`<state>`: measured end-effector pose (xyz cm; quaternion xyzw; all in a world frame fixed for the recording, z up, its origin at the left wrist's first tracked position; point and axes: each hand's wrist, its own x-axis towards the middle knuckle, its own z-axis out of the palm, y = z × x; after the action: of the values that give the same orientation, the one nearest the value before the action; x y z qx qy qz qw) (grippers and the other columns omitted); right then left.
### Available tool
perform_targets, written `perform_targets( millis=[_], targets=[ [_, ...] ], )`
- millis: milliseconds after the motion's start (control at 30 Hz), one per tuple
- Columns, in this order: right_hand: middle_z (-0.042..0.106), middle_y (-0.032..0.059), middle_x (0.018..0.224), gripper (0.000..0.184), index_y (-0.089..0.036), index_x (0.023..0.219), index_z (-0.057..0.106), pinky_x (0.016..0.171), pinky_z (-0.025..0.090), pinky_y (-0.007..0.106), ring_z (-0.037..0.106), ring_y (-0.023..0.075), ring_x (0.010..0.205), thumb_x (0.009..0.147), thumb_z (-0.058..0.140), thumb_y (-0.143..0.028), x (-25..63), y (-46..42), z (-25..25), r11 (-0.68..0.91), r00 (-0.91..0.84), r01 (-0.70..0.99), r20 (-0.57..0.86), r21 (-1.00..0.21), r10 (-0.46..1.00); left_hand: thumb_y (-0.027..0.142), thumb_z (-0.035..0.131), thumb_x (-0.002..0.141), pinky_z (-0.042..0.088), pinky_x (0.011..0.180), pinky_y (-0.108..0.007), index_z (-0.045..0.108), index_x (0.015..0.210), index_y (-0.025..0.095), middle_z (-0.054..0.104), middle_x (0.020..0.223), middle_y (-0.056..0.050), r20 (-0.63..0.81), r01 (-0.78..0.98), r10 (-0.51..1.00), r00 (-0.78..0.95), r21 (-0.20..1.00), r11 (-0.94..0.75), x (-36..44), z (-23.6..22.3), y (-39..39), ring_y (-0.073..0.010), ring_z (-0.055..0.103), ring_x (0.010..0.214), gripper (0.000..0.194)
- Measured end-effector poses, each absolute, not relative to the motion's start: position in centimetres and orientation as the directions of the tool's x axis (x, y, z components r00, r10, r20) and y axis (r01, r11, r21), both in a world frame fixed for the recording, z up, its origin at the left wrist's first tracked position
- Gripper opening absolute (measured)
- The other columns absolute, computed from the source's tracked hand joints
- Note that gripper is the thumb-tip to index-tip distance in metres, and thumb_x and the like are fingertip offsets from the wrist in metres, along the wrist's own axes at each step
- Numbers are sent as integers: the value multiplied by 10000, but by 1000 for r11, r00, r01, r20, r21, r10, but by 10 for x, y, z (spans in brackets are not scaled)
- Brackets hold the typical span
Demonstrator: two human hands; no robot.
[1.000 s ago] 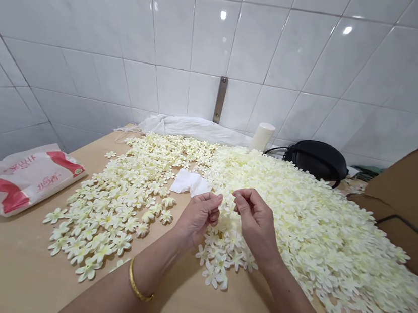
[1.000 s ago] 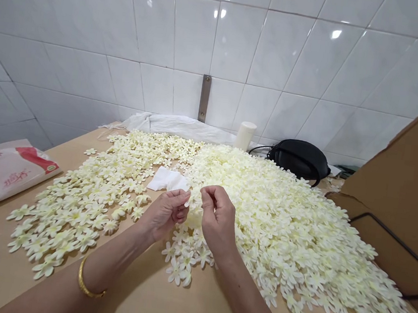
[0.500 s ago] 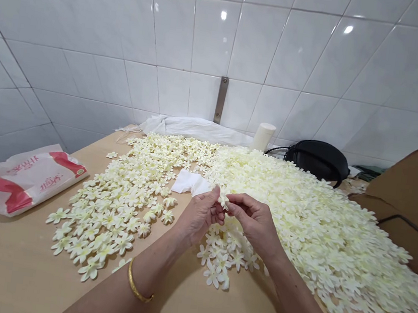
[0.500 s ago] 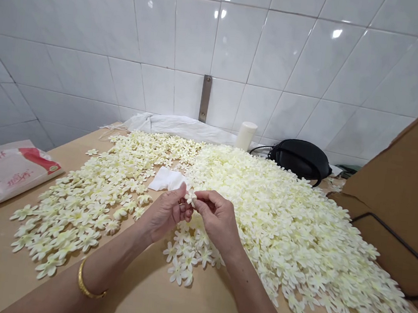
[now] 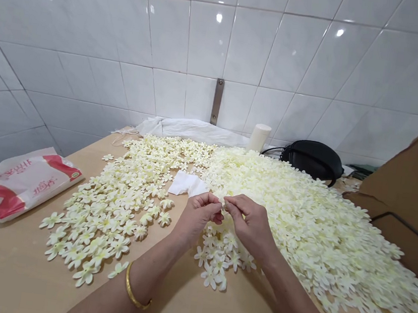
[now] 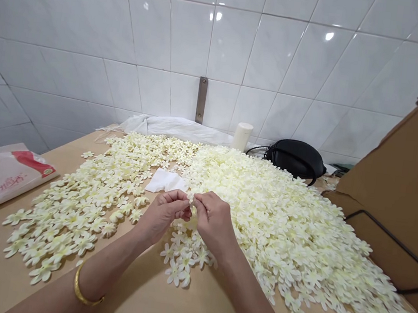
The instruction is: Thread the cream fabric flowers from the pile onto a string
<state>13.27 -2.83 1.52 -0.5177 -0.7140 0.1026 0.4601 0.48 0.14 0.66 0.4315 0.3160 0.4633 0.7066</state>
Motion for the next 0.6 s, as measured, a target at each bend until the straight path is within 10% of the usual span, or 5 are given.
perform_targets(
  millis=[200,600],
  targets=[
    [582,108,778,250,-136,867,597,621,455,301,546,189,716,831,349,-123,130,-29,7,478,-193,828,652,-293,733,199,638,584,399,501,-220,517,553,138,493,451,37,-84,-420,937,338,878,230,5,8,2,-77,486,441,140],
    [567,105,793,226,-138,824,578,622,447,304,546,184,709,834,353,-154,130,-29,11,498,-217,762,562,-413,798,228,674,577,401,512,-240,577,570,120,530,456,11,-40,-386,933,357,903,187,2,6,2,-96,502,459,146]
  ],
)
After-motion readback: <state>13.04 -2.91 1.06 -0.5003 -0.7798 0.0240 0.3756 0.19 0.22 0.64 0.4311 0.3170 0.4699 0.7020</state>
